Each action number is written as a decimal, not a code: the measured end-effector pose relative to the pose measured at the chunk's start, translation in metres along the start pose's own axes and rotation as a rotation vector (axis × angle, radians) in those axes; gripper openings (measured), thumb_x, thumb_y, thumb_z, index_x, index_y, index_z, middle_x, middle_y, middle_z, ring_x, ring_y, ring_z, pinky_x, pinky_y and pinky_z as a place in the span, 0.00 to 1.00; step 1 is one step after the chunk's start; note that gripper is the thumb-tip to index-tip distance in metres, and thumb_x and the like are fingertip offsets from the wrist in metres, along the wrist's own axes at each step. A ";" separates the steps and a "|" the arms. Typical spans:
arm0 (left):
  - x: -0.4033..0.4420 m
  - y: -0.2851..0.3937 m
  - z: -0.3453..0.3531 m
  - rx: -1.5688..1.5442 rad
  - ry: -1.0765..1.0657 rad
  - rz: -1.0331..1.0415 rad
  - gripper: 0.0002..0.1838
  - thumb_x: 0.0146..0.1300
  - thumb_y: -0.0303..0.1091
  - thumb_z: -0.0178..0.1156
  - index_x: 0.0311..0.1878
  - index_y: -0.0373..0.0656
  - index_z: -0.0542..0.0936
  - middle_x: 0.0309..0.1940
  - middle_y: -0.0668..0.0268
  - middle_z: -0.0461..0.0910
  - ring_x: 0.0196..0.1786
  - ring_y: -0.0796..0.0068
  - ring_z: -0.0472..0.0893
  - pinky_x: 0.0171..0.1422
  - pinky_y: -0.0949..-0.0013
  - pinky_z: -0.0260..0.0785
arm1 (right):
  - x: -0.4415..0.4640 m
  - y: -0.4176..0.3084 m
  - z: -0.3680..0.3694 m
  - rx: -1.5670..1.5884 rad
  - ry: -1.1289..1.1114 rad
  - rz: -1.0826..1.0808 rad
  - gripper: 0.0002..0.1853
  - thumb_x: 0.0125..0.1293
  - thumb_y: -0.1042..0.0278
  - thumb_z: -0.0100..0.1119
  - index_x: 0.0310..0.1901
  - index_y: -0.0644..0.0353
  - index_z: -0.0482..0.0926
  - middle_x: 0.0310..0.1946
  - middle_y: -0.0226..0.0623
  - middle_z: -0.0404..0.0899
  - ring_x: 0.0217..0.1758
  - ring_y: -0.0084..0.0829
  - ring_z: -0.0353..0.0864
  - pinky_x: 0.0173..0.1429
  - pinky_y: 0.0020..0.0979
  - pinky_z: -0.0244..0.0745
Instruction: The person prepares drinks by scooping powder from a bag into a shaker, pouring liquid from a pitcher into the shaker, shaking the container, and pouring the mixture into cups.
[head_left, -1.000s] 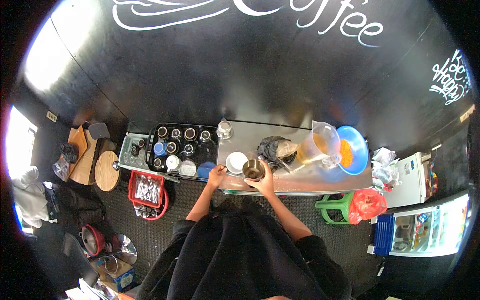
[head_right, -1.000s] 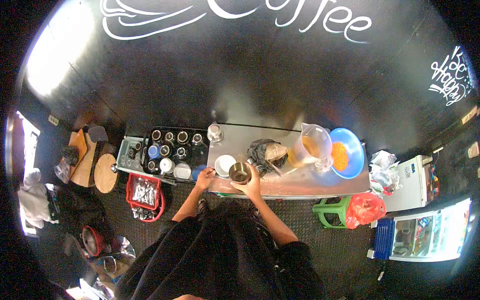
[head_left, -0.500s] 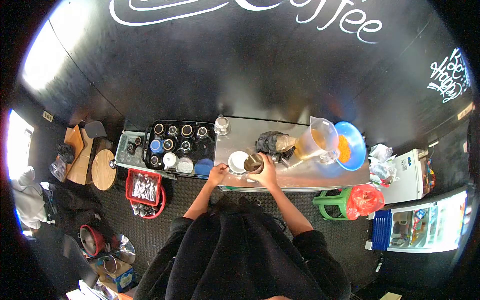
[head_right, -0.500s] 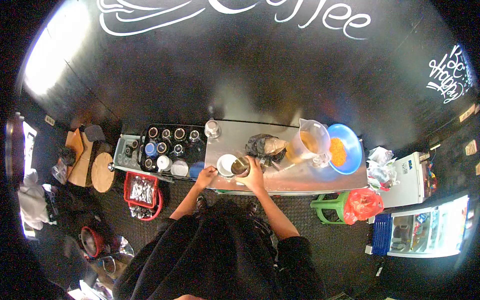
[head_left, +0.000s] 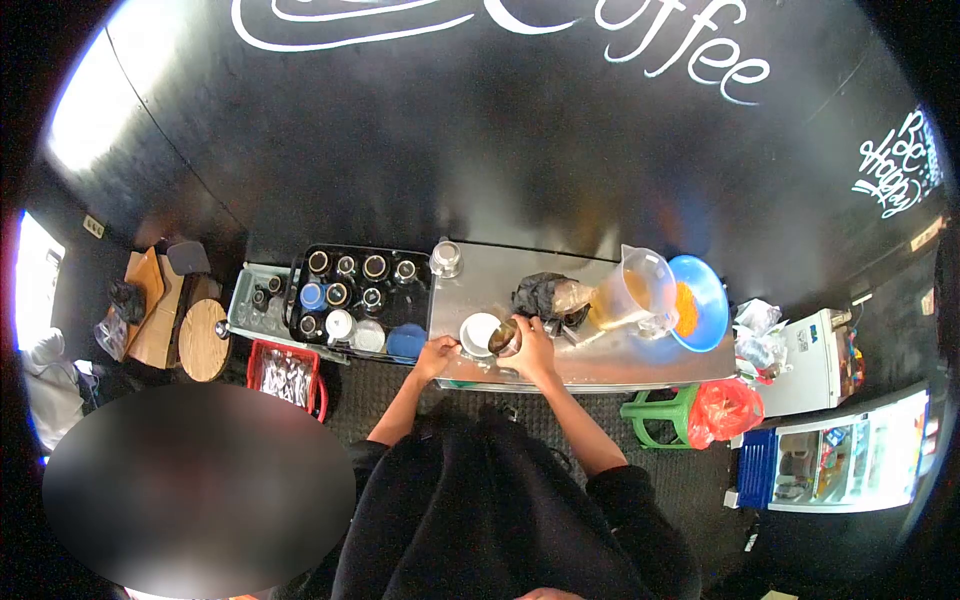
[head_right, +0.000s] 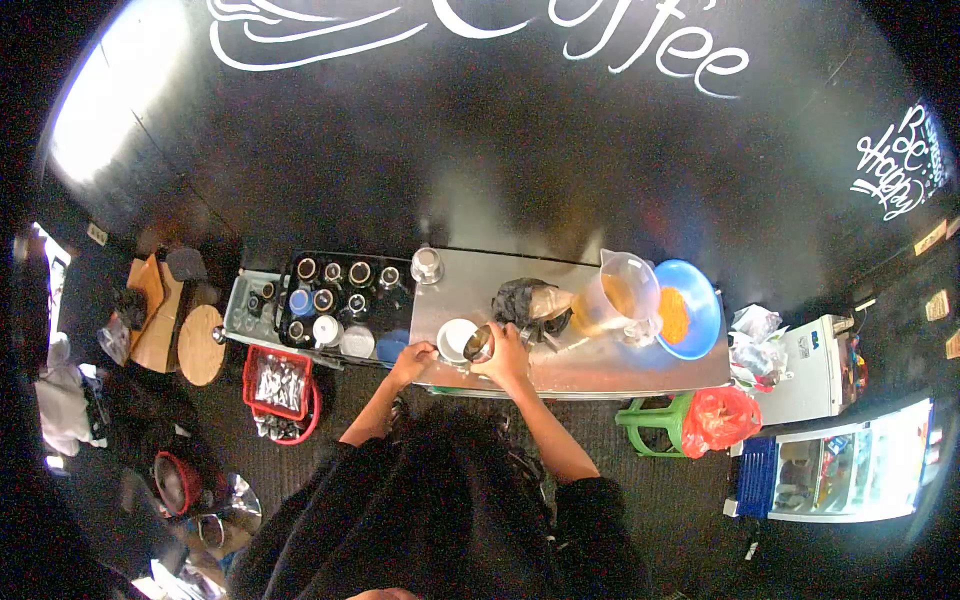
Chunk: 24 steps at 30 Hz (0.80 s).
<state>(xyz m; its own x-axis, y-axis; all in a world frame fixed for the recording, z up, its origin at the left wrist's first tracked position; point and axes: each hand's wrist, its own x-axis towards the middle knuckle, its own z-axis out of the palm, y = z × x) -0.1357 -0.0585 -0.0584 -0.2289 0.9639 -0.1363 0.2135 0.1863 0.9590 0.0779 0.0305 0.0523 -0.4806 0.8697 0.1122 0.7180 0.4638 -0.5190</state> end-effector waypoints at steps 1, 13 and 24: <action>0.001 -0.003 0.000 -0.029 -0.008 0.002 0.08 0.62 0.33 0.63 0.35 0.36 0.79 0.28 0.68 0.80 0.34 0.84 0.76 0.41 0.73 0.71 | 0.001 -0.001 -0.001 -0.012 -0.018 0.012 0.46 0.26 0.57 0.76 0.56 0.56 0.72 0.40 0.40 0.70 0.44 0.43 0.76 0.46 0.40 0.75; -0.004 0.010 -0.004 -0.072 -0.050 -0.057 0.08 0.63 0.32 0.62 0.38 0.36 0.78 0.31 0.66 0.82 0.37 0.82 0.78 0.44 0.74 0.71 | 0.006 -0.002 0.000 -0.106 -0.079 0.009 0.46 0.27 0.55 0.74 0.58 0.53 0.71 0.43 0.40 0.70 0.47 0.45 0.75 0.46 0.45 0.74; 0.002 -0.009 -0.001 -0.091 -0.041 -0.047 0.10 0.61 0.33 0.64 0.38 0.35 0.79 0.31 0.64 0.82 0.37 0.79 0.79 0.43 0.73 0.72 | 0.010 -0.005 -0.001 -0.174 -0.132 0.020 0.46 0.26 0.55 0.75 0.57 0.50 0.71 0.46 0.41 0.68 0.52 0.45 0.74 0.47 0.47 0.74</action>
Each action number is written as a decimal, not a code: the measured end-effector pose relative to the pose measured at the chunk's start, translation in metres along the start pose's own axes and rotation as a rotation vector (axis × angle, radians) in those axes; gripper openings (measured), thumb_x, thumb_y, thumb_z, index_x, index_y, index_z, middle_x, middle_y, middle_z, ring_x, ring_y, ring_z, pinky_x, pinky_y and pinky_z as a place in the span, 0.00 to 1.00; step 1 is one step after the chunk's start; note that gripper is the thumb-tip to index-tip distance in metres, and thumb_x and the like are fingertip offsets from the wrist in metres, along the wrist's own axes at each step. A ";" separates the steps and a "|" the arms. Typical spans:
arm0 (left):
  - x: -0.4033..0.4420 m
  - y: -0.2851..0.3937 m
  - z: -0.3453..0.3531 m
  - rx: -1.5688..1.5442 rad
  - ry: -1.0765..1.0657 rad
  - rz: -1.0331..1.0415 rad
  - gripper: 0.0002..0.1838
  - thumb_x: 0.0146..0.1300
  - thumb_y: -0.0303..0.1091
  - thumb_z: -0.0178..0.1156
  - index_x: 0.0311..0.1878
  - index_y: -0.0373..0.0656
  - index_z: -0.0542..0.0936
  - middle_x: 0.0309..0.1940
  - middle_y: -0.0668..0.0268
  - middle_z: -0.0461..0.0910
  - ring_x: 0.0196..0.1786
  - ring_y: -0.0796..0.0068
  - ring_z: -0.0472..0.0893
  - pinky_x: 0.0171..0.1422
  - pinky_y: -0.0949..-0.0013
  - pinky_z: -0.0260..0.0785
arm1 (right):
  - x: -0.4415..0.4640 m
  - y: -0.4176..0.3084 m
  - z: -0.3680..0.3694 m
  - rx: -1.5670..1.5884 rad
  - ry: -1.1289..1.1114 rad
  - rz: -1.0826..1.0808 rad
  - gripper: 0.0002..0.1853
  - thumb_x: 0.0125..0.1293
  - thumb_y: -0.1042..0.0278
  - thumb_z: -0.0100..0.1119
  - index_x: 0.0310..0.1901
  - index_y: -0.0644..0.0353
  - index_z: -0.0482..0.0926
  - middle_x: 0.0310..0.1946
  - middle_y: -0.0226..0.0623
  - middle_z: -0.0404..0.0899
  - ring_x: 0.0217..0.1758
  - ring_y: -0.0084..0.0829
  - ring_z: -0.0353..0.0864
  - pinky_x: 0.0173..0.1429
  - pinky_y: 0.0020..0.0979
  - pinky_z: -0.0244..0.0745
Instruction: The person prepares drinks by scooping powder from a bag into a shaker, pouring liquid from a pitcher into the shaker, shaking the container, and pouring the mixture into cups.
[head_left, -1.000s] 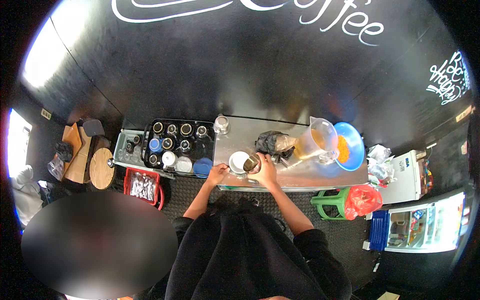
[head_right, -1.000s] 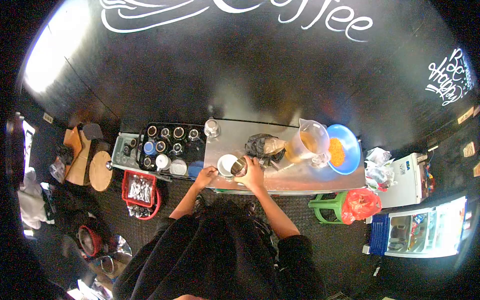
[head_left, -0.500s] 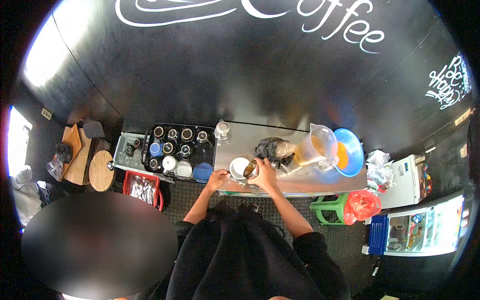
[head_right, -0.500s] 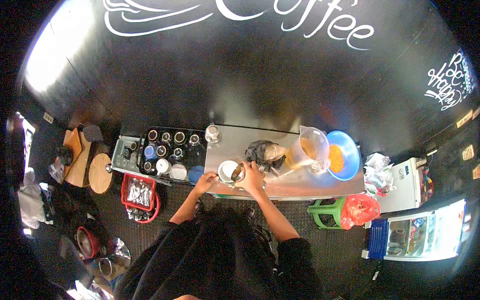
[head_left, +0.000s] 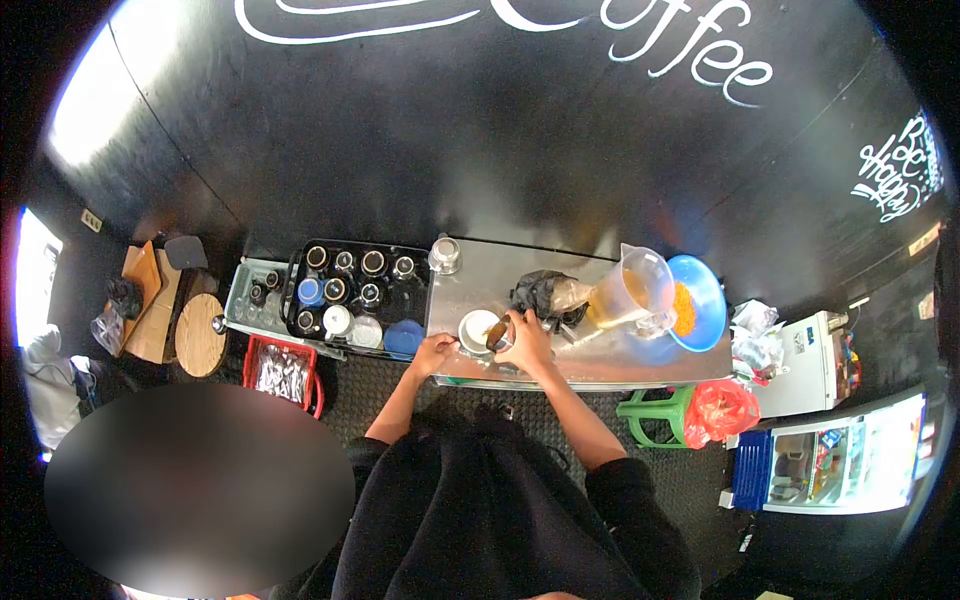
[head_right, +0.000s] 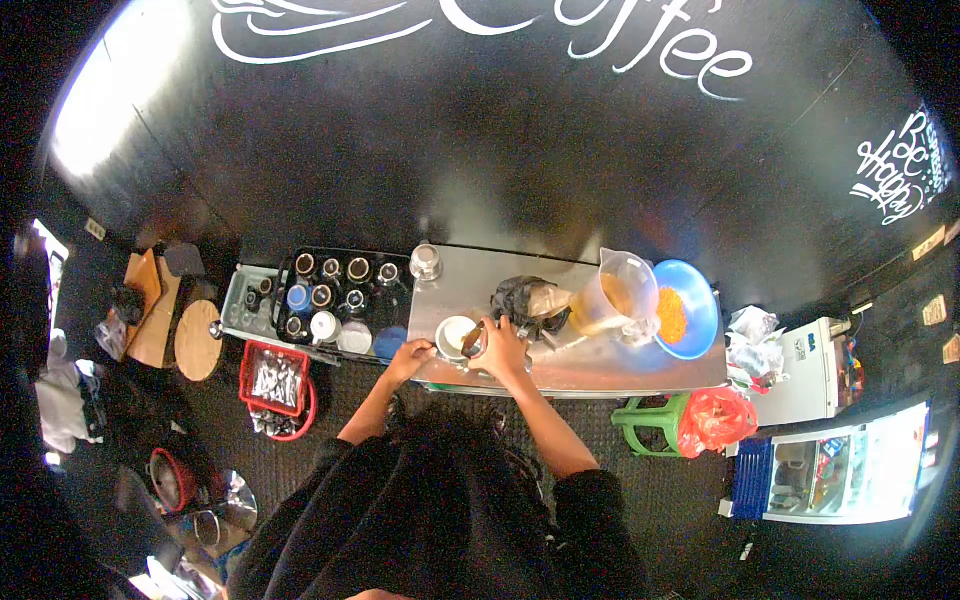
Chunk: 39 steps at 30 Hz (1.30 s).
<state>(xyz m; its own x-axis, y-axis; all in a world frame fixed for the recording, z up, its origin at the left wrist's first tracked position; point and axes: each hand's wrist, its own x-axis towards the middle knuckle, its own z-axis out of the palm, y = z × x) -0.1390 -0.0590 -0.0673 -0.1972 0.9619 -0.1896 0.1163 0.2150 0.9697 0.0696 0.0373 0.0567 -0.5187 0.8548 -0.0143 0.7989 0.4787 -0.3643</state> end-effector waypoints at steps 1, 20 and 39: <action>0.001 -0.003 0.000 0.012 0.008 0.014 0.10 0.61 0.34 0.64 0.38 0.36 0.79 0.31 0.64 0.82 0.37 0.79 0.79 0.44 0.72 0.72 | 0.001 0.000 0.000 0.001 -0.002 0.001 0.46 0.26 0.55 0.75 0.57 0.50 0.71 0.46 0.41 0.68 0.52 0.45 0.74 0.47 0.47 0.74; -0.003 0.008 -0.004 0.046 -0.049 -0.041 0.12 0.63 0.38 0.63 0.39 0.37 0.81 0.35 0.67 0.83 0.39 0.80 0.77 0.49 0.72 0.70 | 0.005 -0.010 -0.002 -0.080 -0.076 0.042 0.48 0.24 0.55 0.79 0.56 0.49 0.69 0.50 0.39 0.68 0.56 0.45 0.72 0.49 0.61 0.70; -0.005 -0.008 0.001 -0.017 0.036 0.006 0.12 0.59 0.38 0.67 0.35 0.37 0.81 0.27 0.66 0.83 0.32 0.81 0.79 0.39 0.73 0.71 | 0.008 -0.020 -0.010 -0.168 -0.186 0.077 0.50 0.26 0.52 0.81 0.58 0.52 0.68 0.56 0.42 0.66 0.60 0.46 0.70 0.53 0.60 0.71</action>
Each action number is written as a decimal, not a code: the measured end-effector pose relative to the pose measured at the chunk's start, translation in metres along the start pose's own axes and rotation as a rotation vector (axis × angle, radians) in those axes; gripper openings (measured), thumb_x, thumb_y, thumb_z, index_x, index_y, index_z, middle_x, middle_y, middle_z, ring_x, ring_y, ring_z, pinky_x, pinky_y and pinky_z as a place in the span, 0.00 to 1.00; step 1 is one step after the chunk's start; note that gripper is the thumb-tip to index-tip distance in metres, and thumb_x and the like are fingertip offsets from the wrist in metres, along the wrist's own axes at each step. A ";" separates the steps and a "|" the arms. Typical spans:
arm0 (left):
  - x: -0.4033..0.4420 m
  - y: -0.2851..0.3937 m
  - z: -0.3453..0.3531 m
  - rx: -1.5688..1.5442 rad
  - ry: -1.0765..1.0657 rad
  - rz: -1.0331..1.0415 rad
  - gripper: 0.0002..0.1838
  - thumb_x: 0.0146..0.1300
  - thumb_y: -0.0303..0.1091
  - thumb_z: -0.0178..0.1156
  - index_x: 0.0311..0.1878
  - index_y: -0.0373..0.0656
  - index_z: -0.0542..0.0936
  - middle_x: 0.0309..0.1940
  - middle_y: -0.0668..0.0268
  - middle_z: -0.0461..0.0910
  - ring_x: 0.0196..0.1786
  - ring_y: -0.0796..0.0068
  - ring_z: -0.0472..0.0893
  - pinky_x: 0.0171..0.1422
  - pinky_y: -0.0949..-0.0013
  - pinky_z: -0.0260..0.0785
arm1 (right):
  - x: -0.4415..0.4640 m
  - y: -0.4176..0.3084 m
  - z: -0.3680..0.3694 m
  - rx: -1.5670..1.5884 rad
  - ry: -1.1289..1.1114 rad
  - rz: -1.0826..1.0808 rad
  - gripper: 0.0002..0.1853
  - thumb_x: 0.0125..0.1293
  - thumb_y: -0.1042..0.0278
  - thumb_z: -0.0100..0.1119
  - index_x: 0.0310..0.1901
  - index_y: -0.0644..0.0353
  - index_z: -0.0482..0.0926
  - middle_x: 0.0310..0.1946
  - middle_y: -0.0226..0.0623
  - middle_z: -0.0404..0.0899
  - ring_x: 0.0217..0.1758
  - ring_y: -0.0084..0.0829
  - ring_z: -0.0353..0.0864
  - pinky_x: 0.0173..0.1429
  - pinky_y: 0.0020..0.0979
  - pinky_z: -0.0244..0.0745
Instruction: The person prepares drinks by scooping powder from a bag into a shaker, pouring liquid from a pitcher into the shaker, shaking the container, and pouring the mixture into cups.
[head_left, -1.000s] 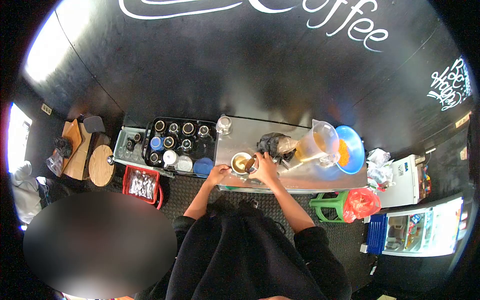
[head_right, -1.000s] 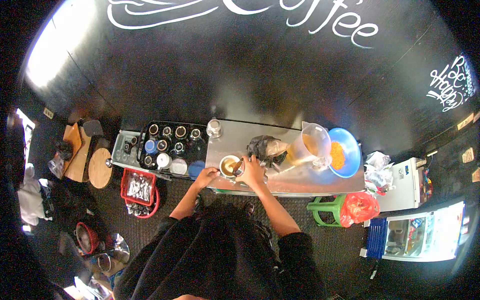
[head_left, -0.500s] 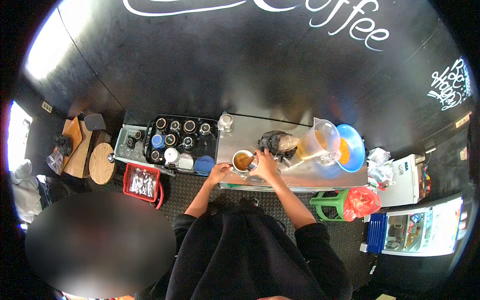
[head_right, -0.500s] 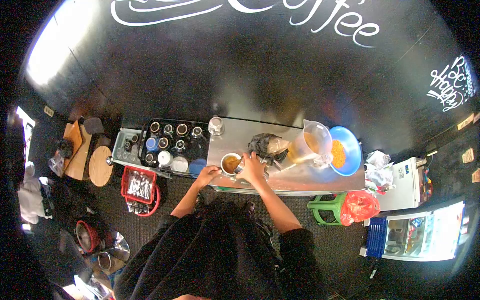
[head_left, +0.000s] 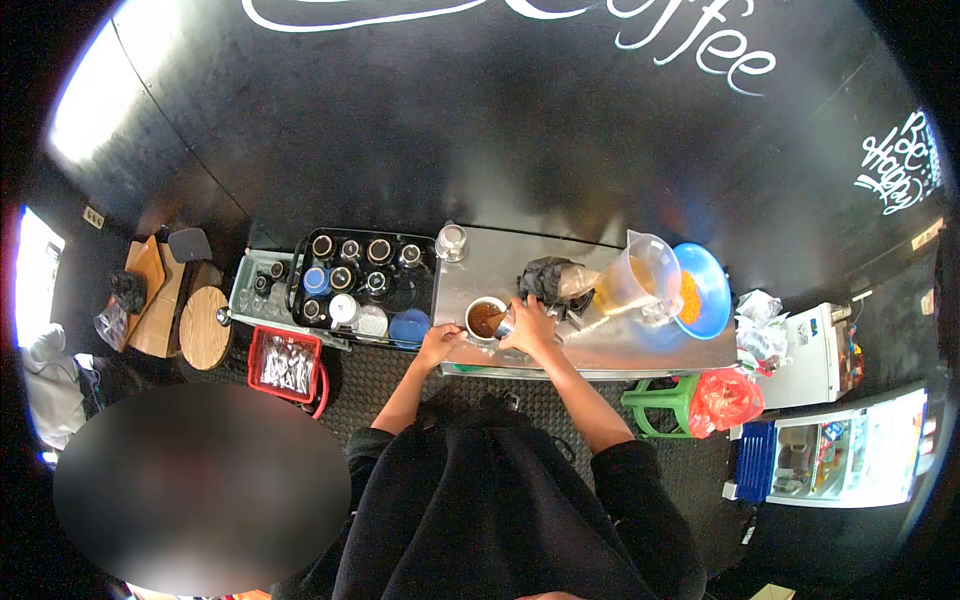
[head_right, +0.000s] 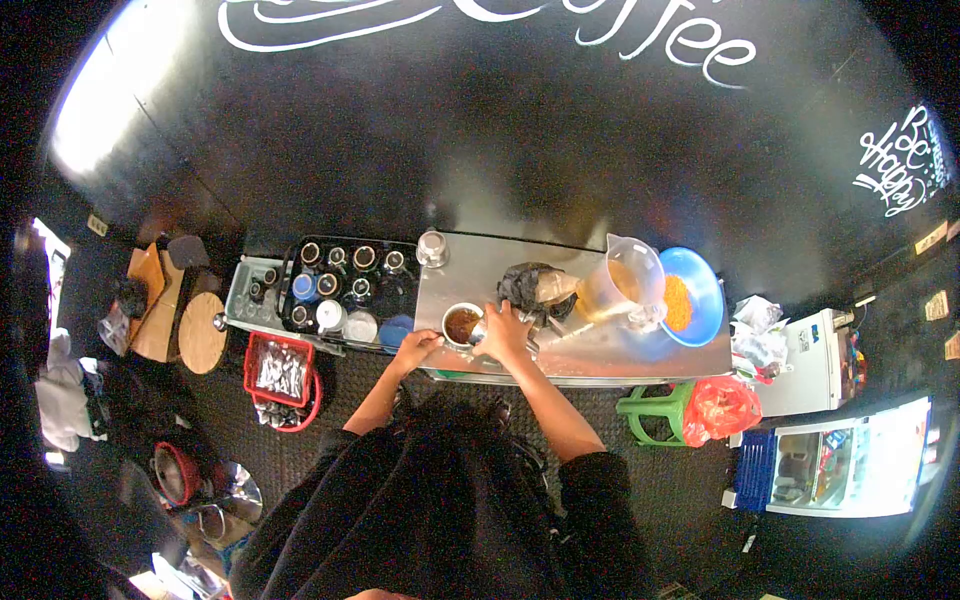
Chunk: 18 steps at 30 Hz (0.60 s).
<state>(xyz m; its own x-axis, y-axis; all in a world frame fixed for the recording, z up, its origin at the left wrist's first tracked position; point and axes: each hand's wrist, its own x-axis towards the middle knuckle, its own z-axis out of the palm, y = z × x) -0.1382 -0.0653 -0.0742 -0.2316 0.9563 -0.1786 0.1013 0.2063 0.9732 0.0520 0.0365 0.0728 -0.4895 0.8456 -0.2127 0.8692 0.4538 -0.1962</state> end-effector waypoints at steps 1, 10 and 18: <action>0.000 0.000 0.000 -0.003 -0.002 -0.005 0.12 0.59 0.38 0.67 0.35 0.37 0.81 0.27 0.66 0.83 0.32 0.81 0.79 0.39 0.73 0.71 | 0.000 0.000 -0.001 0.001 0.000 0.001 0.50 0.26 0.52 0.81 0.58 0.52 0.68 0.56 0.42 0.66 0.60 0.46 0.70 0.53 0.60 0.71; 0.002 -0.004 0.001 0.056 0.033 0.006 0.13 0.58 0.38 0.67 0.35 0.36 0.83 0.28 0.64 0.84 0.32 0.79 0.80 0.39 0.73 0.72 | 0.004 -0.007 -0.011 -0.047 -0.099 -0.008 0.51 0.26 0.51 0.81 0.58 0.53 0.68 0.58 0.44 0.67 0.62 0.47 0.70 0.55 0.64 0.69; -0.005 0.014 -0.001 0.050 0.036 -0.035 0.14 0.57 0.39 0.68 0.36 0.36 0.83 0.29 0.64 0.84 0.32 0.78 0.80 0.40 0.72 0.72 | 0.009 -0.012 -0.011 -0.075 -0.129 -0.011 0.50 0.25 0.50 0.81 0.57 0.51 0.70 0.55 0.40 0.68 0.61 0.45 0.69 0.54 0.63 0.67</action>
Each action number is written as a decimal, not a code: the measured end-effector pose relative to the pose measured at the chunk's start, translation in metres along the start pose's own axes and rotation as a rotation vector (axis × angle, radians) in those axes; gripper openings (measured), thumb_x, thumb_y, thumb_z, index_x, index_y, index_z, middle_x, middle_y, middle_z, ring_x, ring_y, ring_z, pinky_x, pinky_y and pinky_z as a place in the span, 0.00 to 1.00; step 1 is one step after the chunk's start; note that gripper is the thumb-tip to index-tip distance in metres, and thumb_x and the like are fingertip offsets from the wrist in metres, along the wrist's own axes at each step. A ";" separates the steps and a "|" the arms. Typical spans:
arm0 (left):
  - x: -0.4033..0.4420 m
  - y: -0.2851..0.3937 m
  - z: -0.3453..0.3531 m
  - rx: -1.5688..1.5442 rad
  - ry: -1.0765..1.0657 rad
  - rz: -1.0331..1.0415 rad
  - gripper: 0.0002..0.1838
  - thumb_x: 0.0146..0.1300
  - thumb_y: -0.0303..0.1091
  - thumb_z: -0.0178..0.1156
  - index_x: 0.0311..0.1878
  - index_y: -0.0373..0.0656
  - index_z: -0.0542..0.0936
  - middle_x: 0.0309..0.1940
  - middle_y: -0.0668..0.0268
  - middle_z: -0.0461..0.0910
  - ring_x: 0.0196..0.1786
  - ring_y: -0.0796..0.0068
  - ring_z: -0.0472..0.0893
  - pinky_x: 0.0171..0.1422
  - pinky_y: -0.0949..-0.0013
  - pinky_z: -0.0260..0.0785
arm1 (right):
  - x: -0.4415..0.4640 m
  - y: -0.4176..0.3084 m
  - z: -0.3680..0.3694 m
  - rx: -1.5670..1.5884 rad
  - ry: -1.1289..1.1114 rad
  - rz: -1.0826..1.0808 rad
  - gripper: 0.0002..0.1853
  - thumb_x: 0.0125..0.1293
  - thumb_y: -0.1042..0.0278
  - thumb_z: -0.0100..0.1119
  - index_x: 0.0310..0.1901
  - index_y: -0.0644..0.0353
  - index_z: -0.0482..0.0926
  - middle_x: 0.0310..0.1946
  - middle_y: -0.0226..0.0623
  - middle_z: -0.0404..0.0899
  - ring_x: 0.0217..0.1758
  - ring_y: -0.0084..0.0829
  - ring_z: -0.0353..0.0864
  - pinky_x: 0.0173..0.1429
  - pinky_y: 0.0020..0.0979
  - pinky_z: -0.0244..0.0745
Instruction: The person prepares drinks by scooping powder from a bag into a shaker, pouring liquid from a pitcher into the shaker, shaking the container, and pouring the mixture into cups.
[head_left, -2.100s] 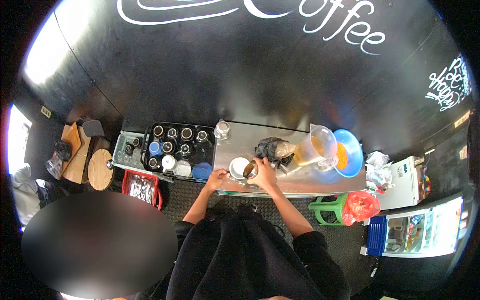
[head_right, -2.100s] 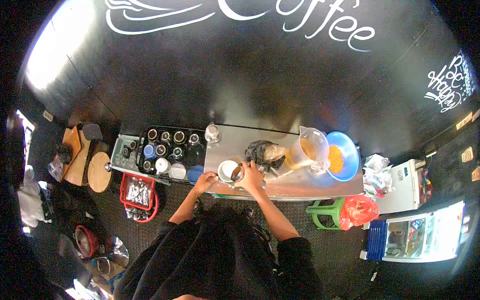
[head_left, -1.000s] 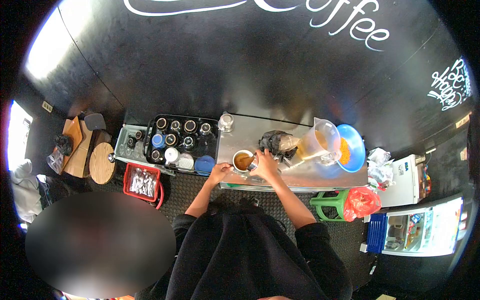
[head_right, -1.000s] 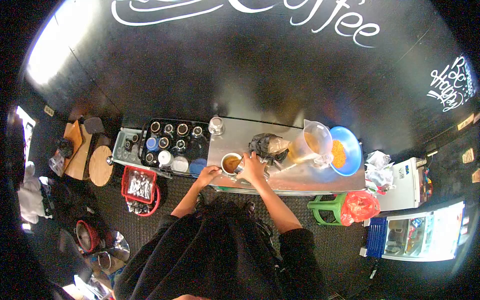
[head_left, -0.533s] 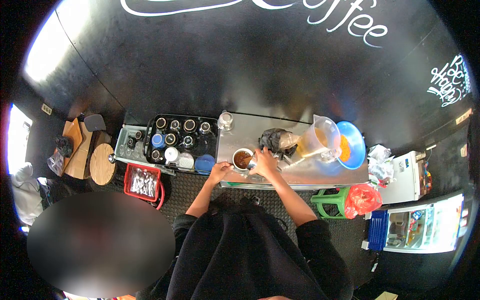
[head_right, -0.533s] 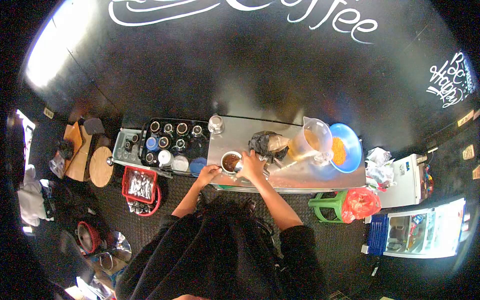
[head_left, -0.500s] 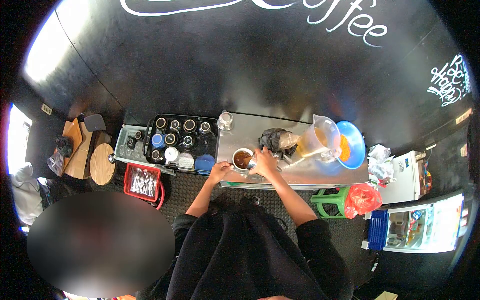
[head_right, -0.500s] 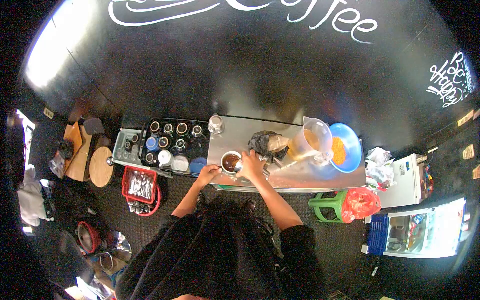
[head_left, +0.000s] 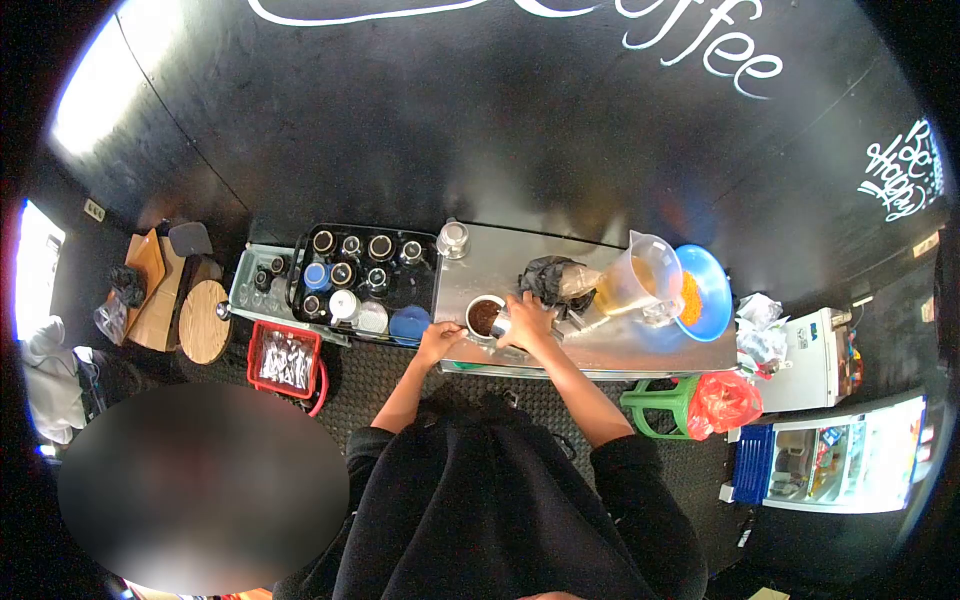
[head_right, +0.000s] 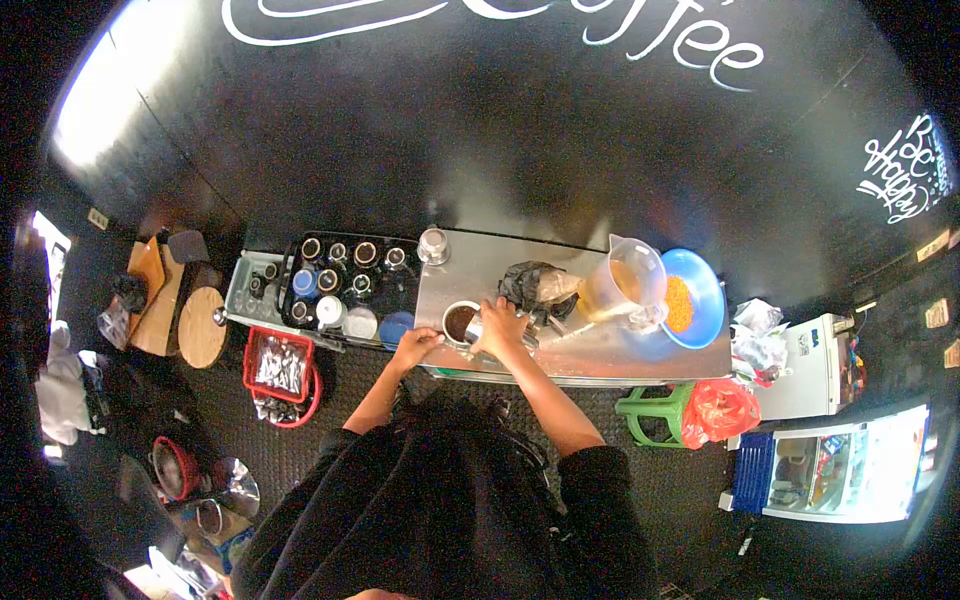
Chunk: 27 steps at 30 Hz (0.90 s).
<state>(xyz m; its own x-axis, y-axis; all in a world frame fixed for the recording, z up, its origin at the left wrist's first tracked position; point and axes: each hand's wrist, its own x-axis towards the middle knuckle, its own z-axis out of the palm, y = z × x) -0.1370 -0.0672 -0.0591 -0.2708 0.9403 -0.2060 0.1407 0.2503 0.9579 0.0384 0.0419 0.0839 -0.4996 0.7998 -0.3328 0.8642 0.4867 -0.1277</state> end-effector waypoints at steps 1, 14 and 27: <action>0.000 0.002 0.000 0.016 -0.001 -0.013 0.14 0.57 0.39 0.68 0.36 0.36 0.83 0.29 0.64 0.84 0.32 0.78 0.80 0.41 0.72 0.72 | 0.001 0.000 0.001 0.000 0.000 -0.001 0.50 0.25 0.50 0.81 0.57 0.51 0.70 0.55 0.40 0.68 0.61 0.45 0.69 0.54 0.63 0.67; 0.003 -0.004 0.000 0.006 0.006 0.018 0.12 0.56 0.38 0.69 0.34 0.37 0.83 0.27 0.64 0.84 0.31 0.79 0.80 0.39 0.74 0.73 | 0.011 -0.009 -0.005 -0.253 0.021 -0.091 0.53 0.22 0.47 0.81 0.58 0.49 0.71 0.53 0.39 0.71 0.60 0.40 0.69 0.52 0.52 0.65; 0.009 -0.013 -0.001 0.001 -0.012 0.015 0.14 0.55 0.40 0.70 0.34 0.37 0.84 0.28 0.64 0.84 0.32 0.79 0.80 0.40 0.73 0.72 | 0.010 -0.008 -0.009 -0.184 -0.029 -0.048 0.54 0.21 0.45 0.81 0.60 0.48 0.70 0.55 0.38 0.69 0.61 0.40 0.68 0.56 0.54 0.66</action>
<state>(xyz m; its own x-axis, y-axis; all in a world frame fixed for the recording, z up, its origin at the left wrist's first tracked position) -0.1424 -0.0627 -0.0731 -0.2577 0.9465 -0.1942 0.1452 0.2366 0.9607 0.0257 0.0488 0.0900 -0.5360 0.7650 -0.3571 0.8125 0.5823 0.0278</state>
